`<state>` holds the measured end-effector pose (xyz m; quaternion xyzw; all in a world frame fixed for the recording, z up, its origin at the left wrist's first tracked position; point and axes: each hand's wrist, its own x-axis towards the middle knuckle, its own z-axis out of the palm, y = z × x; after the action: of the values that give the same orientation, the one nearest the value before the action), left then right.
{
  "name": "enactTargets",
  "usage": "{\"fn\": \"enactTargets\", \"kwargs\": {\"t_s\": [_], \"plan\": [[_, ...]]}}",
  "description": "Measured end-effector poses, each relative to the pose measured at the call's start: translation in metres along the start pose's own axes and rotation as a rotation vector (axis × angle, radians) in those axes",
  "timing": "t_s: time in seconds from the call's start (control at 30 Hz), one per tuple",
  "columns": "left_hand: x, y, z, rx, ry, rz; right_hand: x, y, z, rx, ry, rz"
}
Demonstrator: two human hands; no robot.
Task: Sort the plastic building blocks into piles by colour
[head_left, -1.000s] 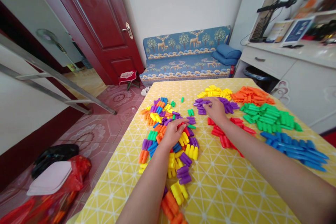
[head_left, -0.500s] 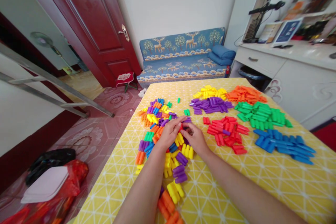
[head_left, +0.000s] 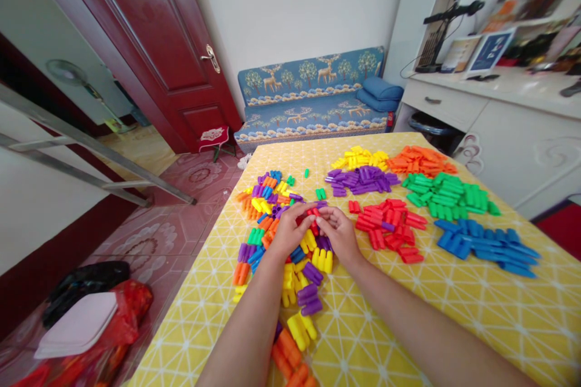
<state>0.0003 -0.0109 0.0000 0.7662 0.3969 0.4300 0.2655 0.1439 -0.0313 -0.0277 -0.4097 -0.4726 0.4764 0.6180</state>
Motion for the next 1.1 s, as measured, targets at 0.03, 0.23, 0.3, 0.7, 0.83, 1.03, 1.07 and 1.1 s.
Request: {"fn": "enactTargets", "kwargs": {"t_s": [0.03,0.23,0.3,0.7,0.83,1.03,1.07,1.1], "plan": [[0.0,0.0,0.0,-0.004,0.005,-0.006,0.0,-0.001,0.0,0.002,0.003,0.004],[-0.001,0.002,0.0,-0.035,0.0,-0.013,0.002,0.001,-0.004,0.017,0.018,0.048],[-0.001,0.003,0.0,-0.035,-0.002,-0.017,0.003,0.002,-0.005,0.011,0.011,0.064],[0.0,0.0,0.001,-0.099,0.017,-0.055,0.0,-0.002,-0.001,0.038,-0.15,0.074],[-0.001,-0.001,0.001,-0.111,0.02,-0.071,0.001,-0.003,-0.001,0.023,-0.119,0.061],[-0.001,-0.002,0.002,-0.104,0.014,-0.116,0.002,-0.009,-0.002,0.016,-0.009,0.064],[-0.001,-0.002,0.003,-0.097,0.009,-0.115,0.002,-0.009,-0.002,0.014,0.002,0.061],[-0.001,-0.002,0.002,-0.092,0.007,-0.112,0.002,-0.008,-0.003,0.013,0.01,0.057]]}}
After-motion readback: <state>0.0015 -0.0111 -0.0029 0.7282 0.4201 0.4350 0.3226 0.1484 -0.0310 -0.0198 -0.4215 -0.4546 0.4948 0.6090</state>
